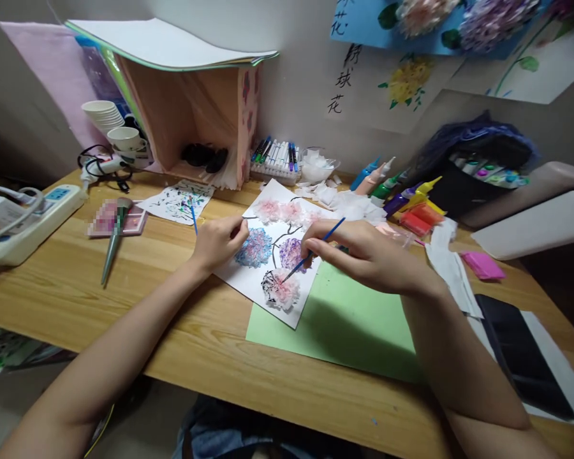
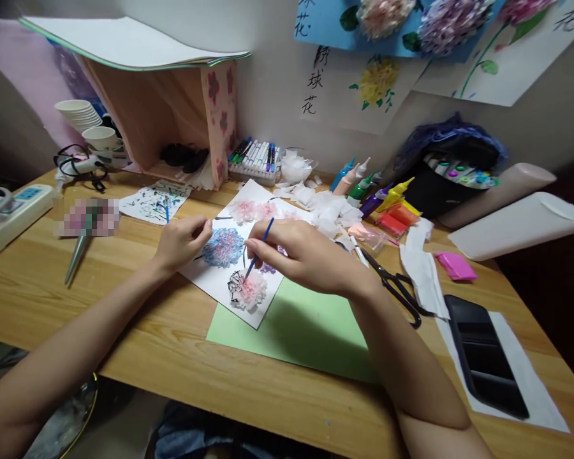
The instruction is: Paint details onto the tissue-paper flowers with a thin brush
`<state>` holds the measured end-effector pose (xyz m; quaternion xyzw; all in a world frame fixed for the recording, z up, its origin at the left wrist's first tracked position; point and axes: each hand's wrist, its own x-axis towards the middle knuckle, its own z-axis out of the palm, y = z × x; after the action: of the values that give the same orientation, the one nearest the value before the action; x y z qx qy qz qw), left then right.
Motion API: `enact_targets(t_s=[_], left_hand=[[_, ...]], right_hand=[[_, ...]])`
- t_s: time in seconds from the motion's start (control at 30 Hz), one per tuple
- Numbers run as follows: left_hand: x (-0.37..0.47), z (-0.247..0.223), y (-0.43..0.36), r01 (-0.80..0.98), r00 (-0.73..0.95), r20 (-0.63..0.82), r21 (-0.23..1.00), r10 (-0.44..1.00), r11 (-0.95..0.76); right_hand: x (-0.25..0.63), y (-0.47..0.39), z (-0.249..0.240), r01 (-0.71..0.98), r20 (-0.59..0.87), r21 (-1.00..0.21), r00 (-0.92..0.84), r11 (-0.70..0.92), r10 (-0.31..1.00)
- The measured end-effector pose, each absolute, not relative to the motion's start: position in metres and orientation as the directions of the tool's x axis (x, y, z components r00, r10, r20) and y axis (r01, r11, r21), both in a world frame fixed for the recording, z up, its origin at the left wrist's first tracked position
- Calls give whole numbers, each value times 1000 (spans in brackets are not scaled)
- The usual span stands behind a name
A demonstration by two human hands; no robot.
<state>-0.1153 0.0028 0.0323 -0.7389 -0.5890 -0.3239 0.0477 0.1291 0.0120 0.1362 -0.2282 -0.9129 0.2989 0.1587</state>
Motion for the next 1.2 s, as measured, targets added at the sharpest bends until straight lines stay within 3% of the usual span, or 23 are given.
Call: enact_targets(t_s=[0.4,0.77,1.2], left_hand=[[-115,33,1,891,91,551,328,830,-316],[-114,32,1,890,85,549,333,831,-311],[-114,33,1,893,85,556,326,827,-311]], right_hand=[[115,8,121,335,77,-583,-884,740,461],[109,2,115,257,174,-575,-889,777,423],[102,3,106,269,111,-580,-909,769,402]])
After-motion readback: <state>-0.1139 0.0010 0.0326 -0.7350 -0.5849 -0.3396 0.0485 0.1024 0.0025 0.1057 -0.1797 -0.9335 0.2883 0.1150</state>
